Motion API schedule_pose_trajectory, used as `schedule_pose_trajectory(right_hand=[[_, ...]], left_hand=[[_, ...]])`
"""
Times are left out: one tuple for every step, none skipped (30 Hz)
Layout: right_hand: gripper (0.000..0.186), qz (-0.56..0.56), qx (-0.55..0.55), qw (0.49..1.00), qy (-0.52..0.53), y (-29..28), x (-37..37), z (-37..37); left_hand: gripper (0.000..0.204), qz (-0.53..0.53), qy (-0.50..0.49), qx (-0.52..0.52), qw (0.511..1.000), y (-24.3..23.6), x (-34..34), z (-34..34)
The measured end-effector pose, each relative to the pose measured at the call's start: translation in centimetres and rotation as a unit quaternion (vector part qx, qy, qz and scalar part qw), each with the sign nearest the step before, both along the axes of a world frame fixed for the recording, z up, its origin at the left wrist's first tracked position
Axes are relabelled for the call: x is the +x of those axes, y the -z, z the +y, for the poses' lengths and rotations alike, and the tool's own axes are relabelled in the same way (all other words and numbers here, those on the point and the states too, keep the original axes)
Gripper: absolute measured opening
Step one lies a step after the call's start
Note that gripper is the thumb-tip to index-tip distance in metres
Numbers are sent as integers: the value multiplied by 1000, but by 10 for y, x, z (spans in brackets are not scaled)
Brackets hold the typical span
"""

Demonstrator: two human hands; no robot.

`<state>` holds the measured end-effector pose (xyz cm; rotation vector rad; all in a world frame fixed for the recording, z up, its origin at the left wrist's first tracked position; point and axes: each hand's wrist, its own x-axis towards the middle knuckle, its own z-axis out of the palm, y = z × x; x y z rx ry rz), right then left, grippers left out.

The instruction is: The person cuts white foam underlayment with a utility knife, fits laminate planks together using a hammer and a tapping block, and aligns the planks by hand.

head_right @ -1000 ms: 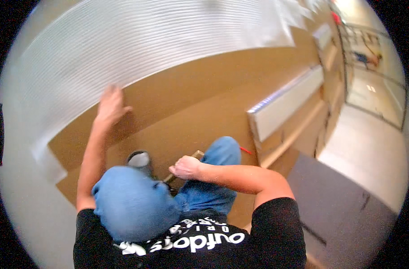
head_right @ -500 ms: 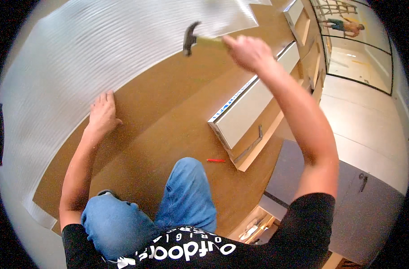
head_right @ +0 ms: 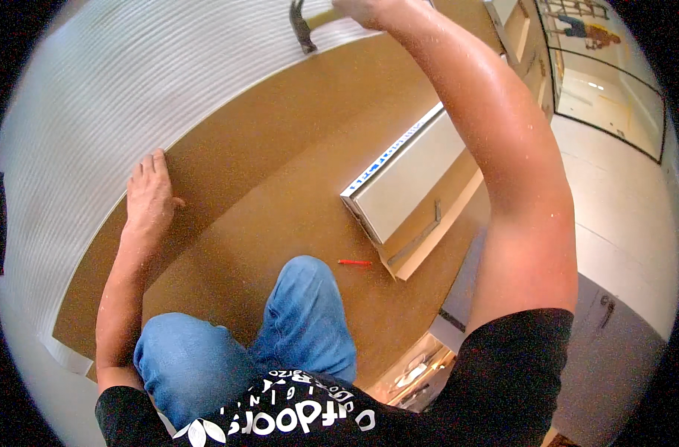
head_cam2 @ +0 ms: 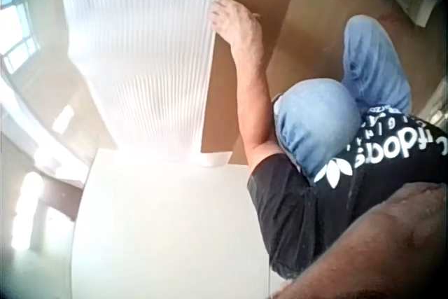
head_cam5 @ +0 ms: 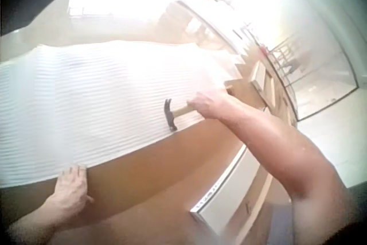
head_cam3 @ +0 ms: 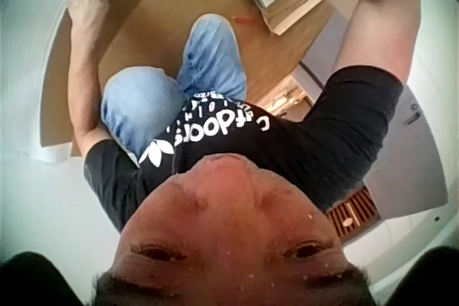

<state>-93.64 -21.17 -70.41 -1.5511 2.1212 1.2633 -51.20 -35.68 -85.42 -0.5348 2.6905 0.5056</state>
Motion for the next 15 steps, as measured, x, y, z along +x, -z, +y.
schedule_pose_trajectory(right_hand=[[24, 15, 4, 1000, -7, -7, 2, -2], [24, 19, -4, 1000, 11, -12, 4, -7], [24, 25, -14, 999, 26, -15, 3, -9], [24, 27, -10, 999, 31, -12, 1, -5], [24, 33, 6, 999, 15, -10, 0, 0], [24, 37, 20, 999, -3, -6, -3, 2], [24, 38, 23, 999, -1, -3, -5, 3], [23, 32, 25, 999, -8, 1, -7, 4], [22, 25, 27, 999, -14, 5, -10, 4], [22, 24, 28, 999, -13, 4, -16, 6], [21, 14, -6, 999, -33, 1, -23, 7], [20, 3, -39, 998, -52, 0, -29, 9], [20, 3, -38, 998, -51, 1, -34, 11], [20, 26, -48, 998, -43, 3, -38, 14], [20, 50, -59, 996, -36, 4, -37, 14]], left_hand=[[96, 0, 7, 5, 1000, 2, 1, 0], [96, 6, 2, 5, 1000, 3, 4, -1], [96, 13, -6, 3, 1000, 2, 3, 0], [97, 18, -10, -6, 1000, -2, 3, 2], [97, 20, -6, -2, 1000, -5, 0, 3], [100, 3, -5, 0, 1000, -9, -2, 3], [103, -15, -4, 2, 1000, -12, -3, 4], [103, -14, -2, 4, 1000, -12, -3, 6], [103, -12, -2, -7, 1000, -11, -2, 7], [103, -9, -3, -18, 1000, -11, -2, 7], [103, -10, -2, -17, 1000, -11, -2, 7], [103, -12, 0, -20, 1000, -12, -2, 7], [104, -15, 2, -22, 1000, -12, -3, 7], [104, -14, 3, -21, 1000, -11, -3, 8], [104, -17, 4, -25, 1000, -11, -2, 8]])
